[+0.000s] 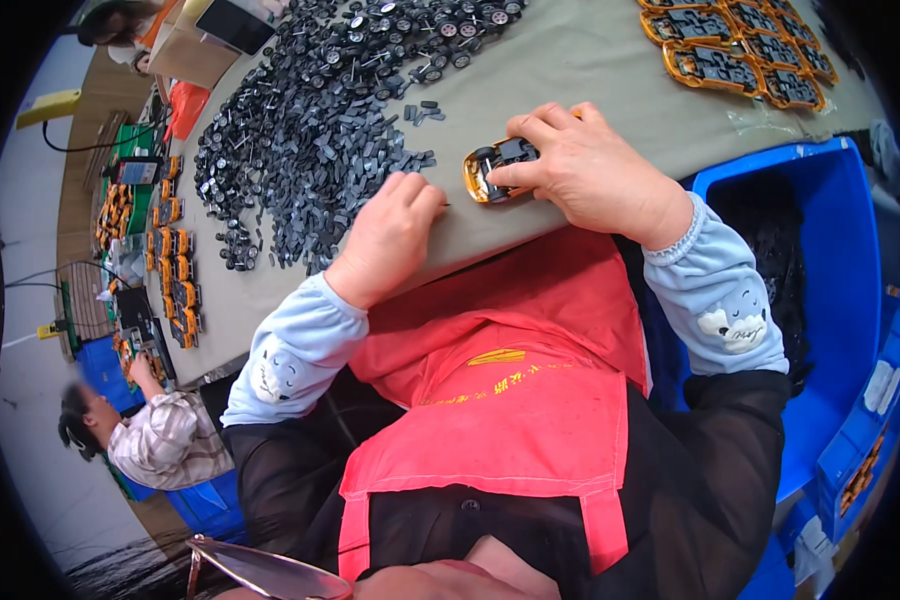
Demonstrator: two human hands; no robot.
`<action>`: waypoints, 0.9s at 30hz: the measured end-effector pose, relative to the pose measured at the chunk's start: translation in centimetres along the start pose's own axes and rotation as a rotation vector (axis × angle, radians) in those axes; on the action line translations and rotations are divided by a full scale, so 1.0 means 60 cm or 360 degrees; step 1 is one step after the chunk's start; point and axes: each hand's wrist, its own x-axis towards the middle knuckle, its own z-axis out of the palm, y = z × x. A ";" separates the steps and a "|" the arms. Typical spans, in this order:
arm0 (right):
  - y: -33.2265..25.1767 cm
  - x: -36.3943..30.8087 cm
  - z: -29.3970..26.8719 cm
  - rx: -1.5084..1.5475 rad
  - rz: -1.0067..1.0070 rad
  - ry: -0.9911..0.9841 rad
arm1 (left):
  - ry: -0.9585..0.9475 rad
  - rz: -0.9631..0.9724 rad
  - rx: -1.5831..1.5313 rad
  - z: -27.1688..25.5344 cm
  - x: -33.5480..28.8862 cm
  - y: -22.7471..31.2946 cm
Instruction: The person assembles toy cars by retrieving car bodies and base plates, installing wheel axles and covers by hand, and placing the assembled cars onto the table.
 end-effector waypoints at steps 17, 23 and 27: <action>0.008 0.008 0.011 0.0136 -0.0191 0.0016 | -0.0236 0.0993 -0.0072 -0.013 0.086 -0.076; 0.012 0.010 0.013 0.0094 -0.0232 0.0051 | -0.0396 0.1045 -0.0097 -0.015 0.093 -0.077; 0.012 0.009 0.016 0.0123 -0.0227 0.0068 | -0.0474 0.1093 -0.0136 -0.016 0.099 -0.078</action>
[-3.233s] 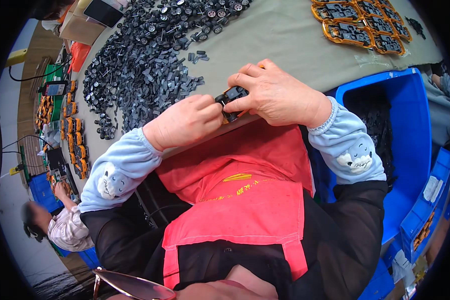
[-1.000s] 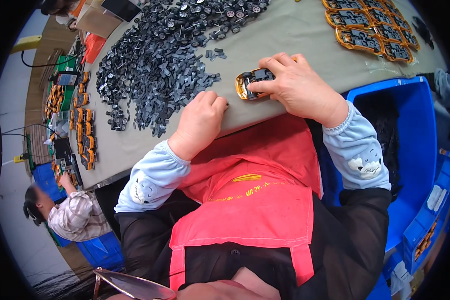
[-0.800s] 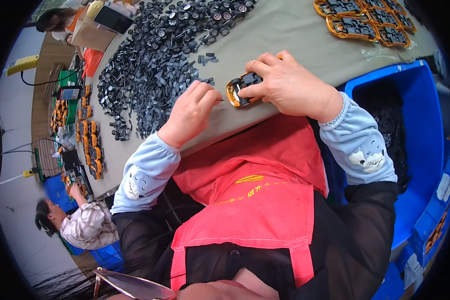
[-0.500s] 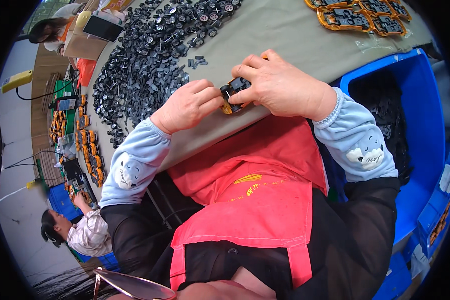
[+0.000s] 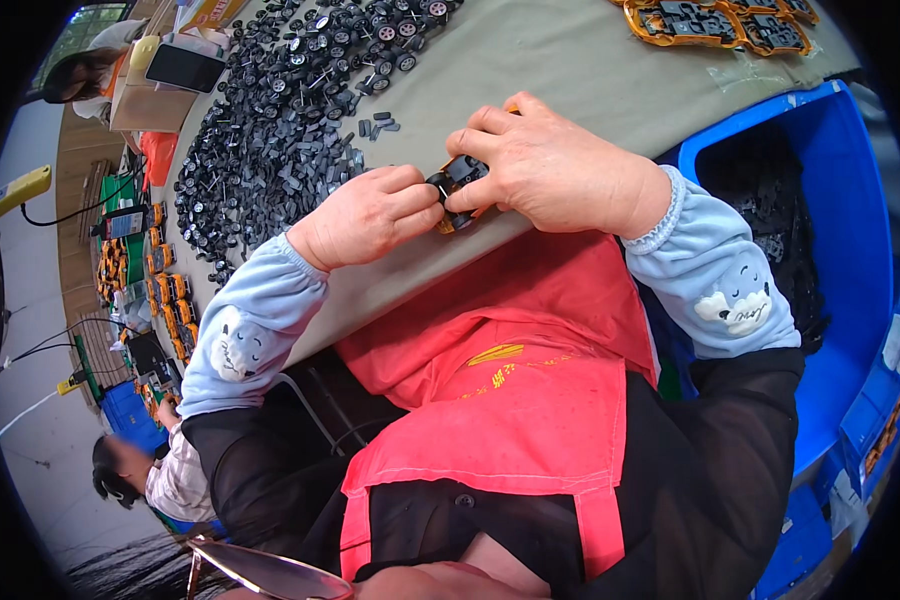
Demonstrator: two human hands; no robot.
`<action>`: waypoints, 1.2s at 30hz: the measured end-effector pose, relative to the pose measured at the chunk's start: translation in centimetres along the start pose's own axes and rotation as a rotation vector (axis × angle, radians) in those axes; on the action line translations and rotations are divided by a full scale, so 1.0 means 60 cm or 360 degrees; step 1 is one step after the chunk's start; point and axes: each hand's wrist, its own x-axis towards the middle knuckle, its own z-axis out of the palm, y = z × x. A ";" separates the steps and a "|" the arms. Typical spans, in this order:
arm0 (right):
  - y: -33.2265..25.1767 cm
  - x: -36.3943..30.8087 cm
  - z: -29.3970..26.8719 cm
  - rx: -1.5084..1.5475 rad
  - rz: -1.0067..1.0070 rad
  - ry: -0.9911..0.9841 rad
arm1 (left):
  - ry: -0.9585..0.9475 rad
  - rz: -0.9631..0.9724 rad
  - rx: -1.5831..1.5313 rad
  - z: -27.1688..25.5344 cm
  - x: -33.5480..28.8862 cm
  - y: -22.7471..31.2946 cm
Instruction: The person assembles toy cars by retrieving car bodies and base plates, installing wheel axles and covers by hand, and placing the assembled cars onto the table.
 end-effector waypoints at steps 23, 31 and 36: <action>-0.008 -0.006 -0.041 0.0334 0.0210 0.0161 | 0.0973 -0.1201 -0.0281 0.069 0.010 0.130; 0.023 -0.152 -0.104 0.0301 0.0469 0.0782 | 0.0946 -0.1305 -0.0253 0.086 -0.007 0.134; 0.051 -0.547 -0.151 -0.0040 0.1885 0.1201 | 0.0990 -0.1315 -0.0372 0.091 -0.023 0.133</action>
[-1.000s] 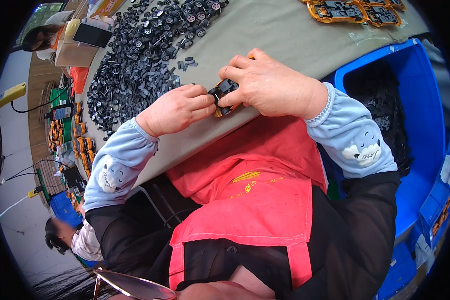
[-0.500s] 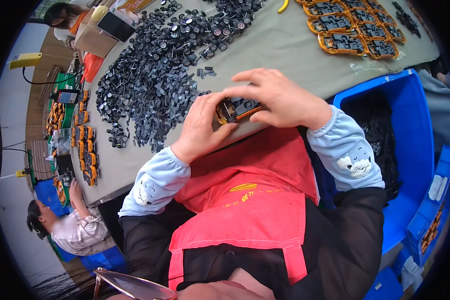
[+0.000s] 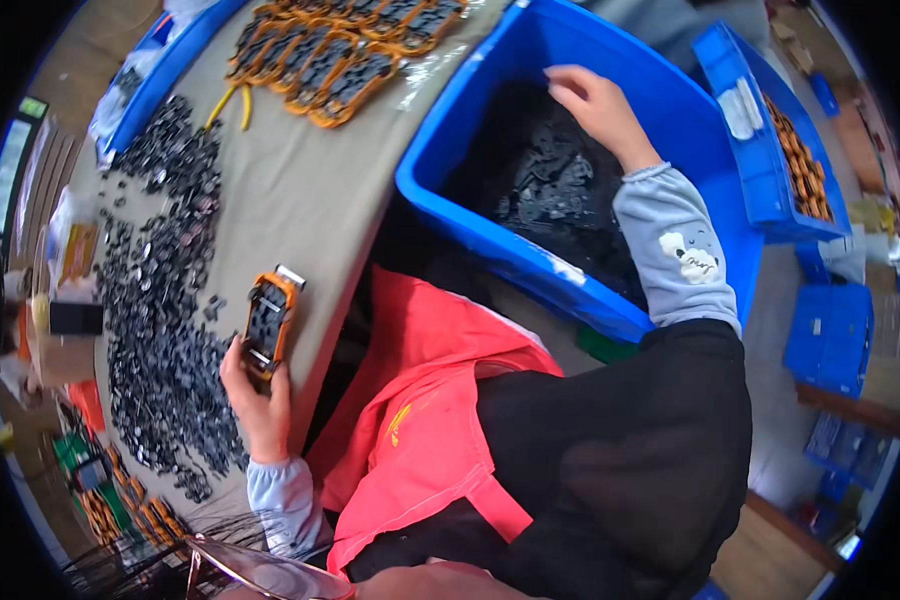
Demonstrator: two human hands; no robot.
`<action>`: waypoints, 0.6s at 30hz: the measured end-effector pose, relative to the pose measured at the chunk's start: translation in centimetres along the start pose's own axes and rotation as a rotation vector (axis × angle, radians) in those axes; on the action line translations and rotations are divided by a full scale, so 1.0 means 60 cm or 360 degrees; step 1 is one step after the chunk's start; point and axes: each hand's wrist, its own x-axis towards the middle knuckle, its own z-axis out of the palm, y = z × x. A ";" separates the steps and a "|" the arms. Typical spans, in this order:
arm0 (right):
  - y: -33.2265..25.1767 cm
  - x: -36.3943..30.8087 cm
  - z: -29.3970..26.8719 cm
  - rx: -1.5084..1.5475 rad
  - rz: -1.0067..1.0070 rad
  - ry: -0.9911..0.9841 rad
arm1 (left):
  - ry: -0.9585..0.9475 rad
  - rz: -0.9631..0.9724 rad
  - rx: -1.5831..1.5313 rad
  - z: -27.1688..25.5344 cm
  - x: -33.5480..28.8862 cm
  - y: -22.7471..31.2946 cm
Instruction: The person assembles toy cars by retrieving car bodies and base plates, installing wheel axles and covers by hand, and placing the assembled cars onto the table.
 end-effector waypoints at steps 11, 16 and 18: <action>0.317 -0.185 0.093 -0.1062 0.0805 -0.0941 | -0.0105 -0.0175 0.0045 0.003 0.001 0.008; 0.321 -0.160 0.041 -0.0753 0.0860 -0.0826 | -0.0021 -0.0068 -0.0018 0.003 0.003 0.012; 0.312 -0.148 0.015 -0.0440 0.0879 -0.0644 | 0.0097 0.0018 0.0048 -0.007 0.004 0.025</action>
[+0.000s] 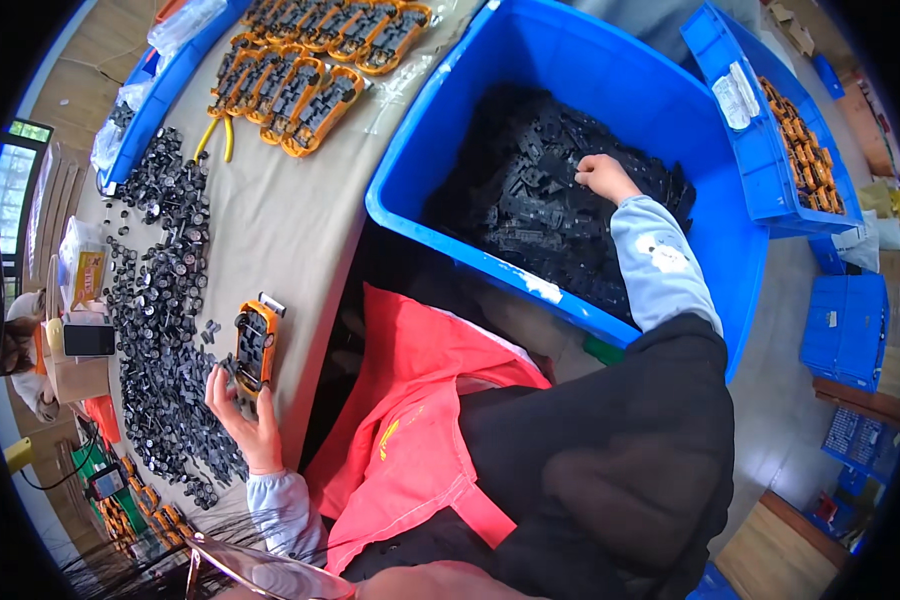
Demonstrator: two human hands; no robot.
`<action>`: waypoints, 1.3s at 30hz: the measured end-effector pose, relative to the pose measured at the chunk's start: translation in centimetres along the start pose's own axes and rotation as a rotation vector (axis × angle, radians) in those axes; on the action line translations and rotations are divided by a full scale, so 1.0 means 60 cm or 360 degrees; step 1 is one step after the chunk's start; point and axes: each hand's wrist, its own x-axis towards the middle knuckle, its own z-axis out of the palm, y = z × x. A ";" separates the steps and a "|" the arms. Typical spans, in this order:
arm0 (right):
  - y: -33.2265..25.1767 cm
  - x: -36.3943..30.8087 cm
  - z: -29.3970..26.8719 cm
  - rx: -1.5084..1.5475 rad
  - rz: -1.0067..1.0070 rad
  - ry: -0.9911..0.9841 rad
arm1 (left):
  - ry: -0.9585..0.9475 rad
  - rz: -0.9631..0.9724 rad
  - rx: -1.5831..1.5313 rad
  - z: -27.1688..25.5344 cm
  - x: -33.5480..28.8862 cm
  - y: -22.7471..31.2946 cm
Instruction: The person assembles toy cars by retrieving car bodies and base plates, installing wheel axles and covers by hand, and placing the assembled cars onto the table.
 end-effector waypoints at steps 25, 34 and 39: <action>-0.728 -0.223 0.042 0.0321 -0.2237 -0.0158 | 0.0206 -0.0187 -0.0236 -0.026 -0.005 0.036; -0.808 -0.237 0.107 -0.0153 -0.2628 -0.0439 | 0.0160 -0.0229 -0.0265 0.009 -0.009 -0.001; -0.835 -0.243 0.125 -0.0240 -0.2689 -0.0622 | 0.0170 -0.0260 -0.0304 0.014 -0.014 -0.004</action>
